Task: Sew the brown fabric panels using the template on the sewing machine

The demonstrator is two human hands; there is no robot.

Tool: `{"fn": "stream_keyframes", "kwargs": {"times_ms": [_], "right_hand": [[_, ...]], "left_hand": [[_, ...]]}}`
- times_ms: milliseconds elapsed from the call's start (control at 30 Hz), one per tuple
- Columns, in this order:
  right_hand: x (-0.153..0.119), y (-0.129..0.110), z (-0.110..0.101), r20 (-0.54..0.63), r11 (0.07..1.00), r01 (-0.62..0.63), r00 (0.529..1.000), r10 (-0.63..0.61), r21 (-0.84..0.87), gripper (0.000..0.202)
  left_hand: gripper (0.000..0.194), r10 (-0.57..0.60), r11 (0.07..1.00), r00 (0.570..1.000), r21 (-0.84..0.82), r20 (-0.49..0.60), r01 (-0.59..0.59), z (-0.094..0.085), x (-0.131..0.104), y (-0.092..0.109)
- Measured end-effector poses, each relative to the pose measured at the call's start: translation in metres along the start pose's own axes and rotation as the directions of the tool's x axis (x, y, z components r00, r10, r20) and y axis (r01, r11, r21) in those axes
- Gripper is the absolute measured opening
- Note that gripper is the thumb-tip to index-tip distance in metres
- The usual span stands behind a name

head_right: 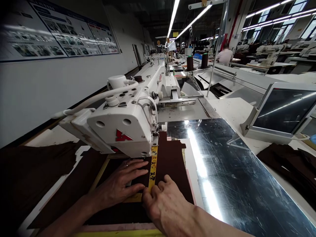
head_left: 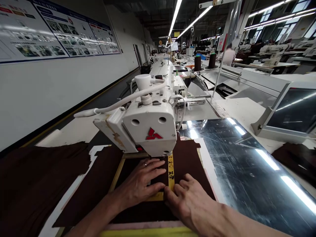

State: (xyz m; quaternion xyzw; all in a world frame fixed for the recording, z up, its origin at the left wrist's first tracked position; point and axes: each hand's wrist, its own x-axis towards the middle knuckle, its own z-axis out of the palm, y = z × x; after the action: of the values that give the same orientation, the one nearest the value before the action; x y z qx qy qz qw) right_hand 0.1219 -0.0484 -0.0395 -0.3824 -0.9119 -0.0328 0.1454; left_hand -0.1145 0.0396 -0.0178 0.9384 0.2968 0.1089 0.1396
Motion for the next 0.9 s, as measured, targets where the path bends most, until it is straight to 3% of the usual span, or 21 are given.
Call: {"fn": "stream_keyframes", "kwargs": {"times_ms": [267, 467, 900], "right_hand": [[0.004, -0.002, 0.009, -0.060, 0.999, -0.030, 0.998, 0.028, -0.045, 0.015], [0.007, -0.001, 0.009, -0.109, 0.999, -0.051, 0.993, 0.052, 0.012, 0.015], [0.013, 0.001, 0.003, -0.085, 0.997, -0.075, 0.994, 0.073, -0.024, 0.022]], "left_hand": [[0.040, -0.002, 1.000, 1.000, -0.010, -0.014, 0.002, -0.002, 0.004, 0.004], [0.040, -0.031, 0.999, 1.000, -0.010, 0.007, 0.031, -0.004, 0.006, 0.007], [0.040, -0.039, 0.999, 0.999, 0.010, 0.023, 0.039, -0.007, 0.013, 0.008]]}}
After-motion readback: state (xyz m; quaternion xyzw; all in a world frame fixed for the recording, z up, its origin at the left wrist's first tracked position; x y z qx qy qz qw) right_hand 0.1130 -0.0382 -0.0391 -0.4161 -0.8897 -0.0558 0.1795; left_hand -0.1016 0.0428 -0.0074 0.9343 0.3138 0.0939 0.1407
